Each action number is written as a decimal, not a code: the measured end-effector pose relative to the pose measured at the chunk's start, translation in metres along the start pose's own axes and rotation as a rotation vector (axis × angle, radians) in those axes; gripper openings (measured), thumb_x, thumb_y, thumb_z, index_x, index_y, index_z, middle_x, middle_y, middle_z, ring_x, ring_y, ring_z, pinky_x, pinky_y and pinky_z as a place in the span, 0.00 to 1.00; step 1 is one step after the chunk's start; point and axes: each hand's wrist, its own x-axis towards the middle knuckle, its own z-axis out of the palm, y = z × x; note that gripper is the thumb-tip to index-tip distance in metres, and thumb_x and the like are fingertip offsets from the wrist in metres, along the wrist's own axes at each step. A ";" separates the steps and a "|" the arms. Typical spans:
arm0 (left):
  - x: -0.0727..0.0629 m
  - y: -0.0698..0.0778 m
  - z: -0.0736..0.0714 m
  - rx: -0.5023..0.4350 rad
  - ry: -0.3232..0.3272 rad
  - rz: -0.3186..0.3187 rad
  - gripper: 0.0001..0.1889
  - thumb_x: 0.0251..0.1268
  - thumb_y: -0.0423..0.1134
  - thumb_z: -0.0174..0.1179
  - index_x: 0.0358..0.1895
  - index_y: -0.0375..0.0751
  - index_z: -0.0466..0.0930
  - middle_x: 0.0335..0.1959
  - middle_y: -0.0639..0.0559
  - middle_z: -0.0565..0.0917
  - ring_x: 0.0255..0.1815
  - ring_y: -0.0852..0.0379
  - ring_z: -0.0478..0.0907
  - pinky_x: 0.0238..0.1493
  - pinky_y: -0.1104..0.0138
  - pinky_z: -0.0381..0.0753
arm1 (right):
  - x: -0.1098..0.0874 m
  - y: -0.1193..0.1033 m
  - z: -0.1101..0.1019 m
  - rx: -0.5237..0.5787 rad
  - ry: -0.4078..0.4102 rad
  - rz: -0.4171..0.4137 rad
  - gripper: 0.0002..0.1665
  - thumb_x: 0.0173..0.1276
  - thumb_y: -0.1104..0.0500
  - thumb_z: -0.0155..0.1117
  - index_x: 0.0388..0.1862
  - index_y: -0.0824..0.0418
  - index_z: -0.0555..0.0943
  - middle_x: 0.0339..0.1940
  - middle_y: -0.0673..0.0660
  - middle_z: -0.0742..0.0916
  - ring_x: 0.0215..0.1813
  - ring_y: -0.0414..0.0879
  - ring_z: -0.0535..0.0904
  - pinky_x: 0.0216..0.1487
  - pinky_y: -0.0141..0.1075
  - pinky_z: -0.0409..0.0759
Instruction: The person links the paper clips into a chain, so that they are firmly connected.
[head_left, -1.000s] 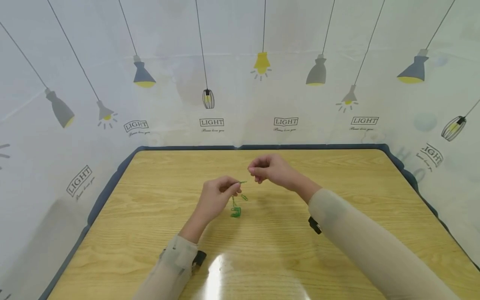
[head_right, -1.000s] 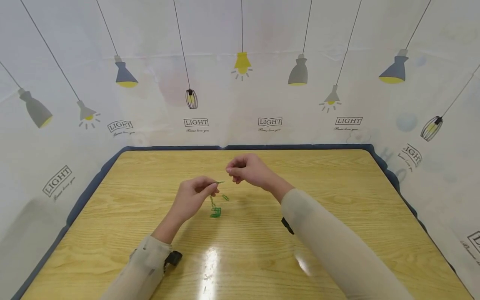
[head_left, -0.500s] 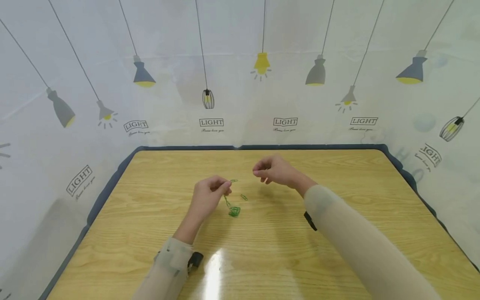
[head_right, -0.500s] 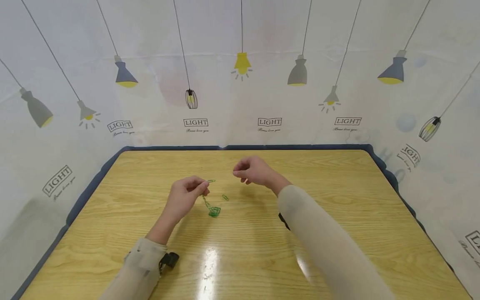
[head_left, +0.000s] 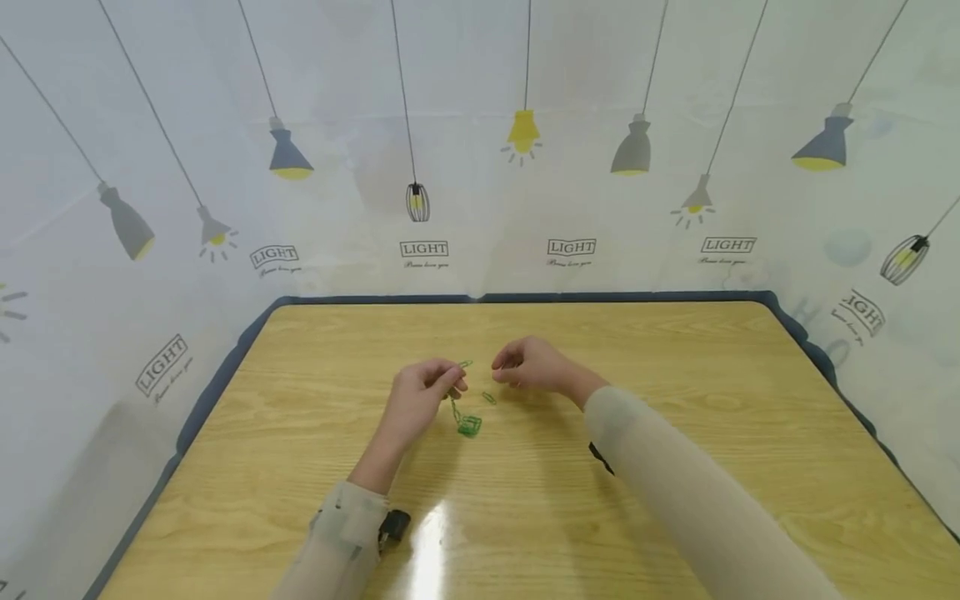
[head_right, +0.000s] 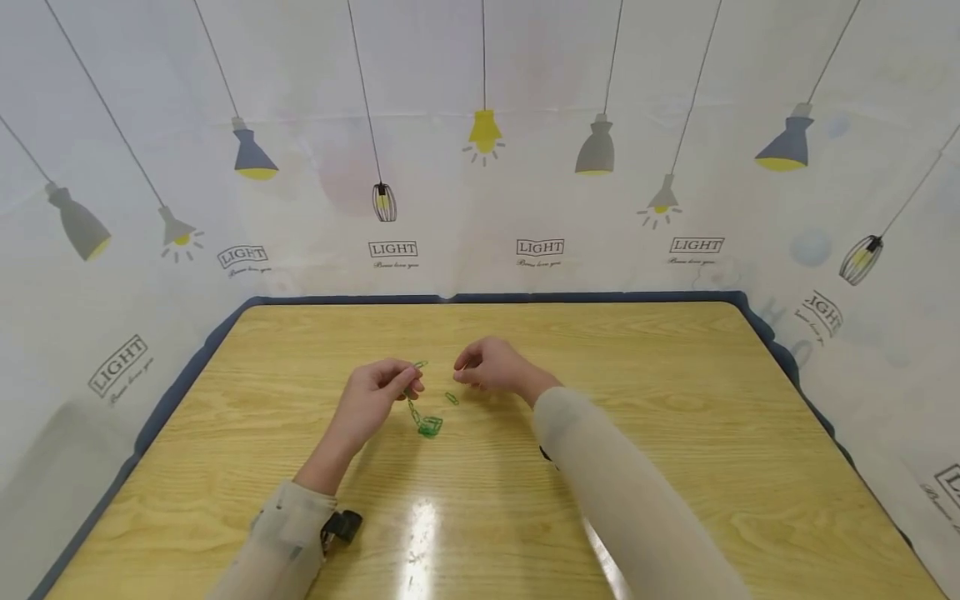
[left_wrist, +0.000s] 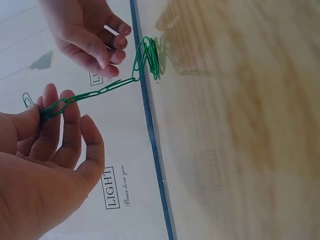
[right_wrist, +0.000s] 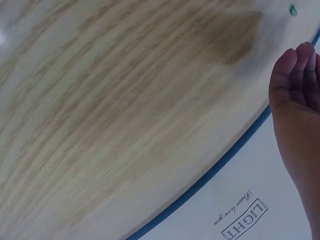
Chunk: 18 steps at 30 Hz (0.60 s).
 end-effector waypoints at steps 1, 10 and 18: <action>0.000 0.000 0.000 0.004 -0.007 -0.002 0.10 0.82 0.37 0.59 0.48 0.35 0.89 0.38 0.42 0.91 0.37 0.56 0.86 0.58 0.42 0.85 | 0.001 -0.001 0.003 -0.016 -0.007 -0.005 0.13 0.78 0.55 0.69 0.54 0.61 0.87 0.48 0.57 0.91 0.45 0.45 0.85 0.50 0.39 0.86; 0.000 -0.001 -0.004 0.036 -0.044 -0.022 0.11 0.83 0.39 0.58 0.49 0.37 0.88 0.40 0.43 0.91 0.40 0.53 0.86 0.55 0.43 0.85 | 0.012 0.022 0.017 -0.074 -0.056 -0.040 0.12 0.75 0.54 0.72 0.53 0.56 0.87 0.48 0.52 0.89 0.48 0.44 0.80 0.56 0.41 0.81; 0.003 -0.003 -0.005 0.058 -0.053 -0.035 0.13 0.84 0.39 0.58 0.52 0.33 0.87 0.41 0.43 0.91 0.40 0.54 0.87 0.56 0.46 0.85 | 0.011 0.018 0.020 -0.049 -0.110 -0.008 0.13 0.72 0.51 0.76 0.49 0.54 0.86 0.54 0.53 0.86 0.59 0.49 0.78 0.73 0.51 0.75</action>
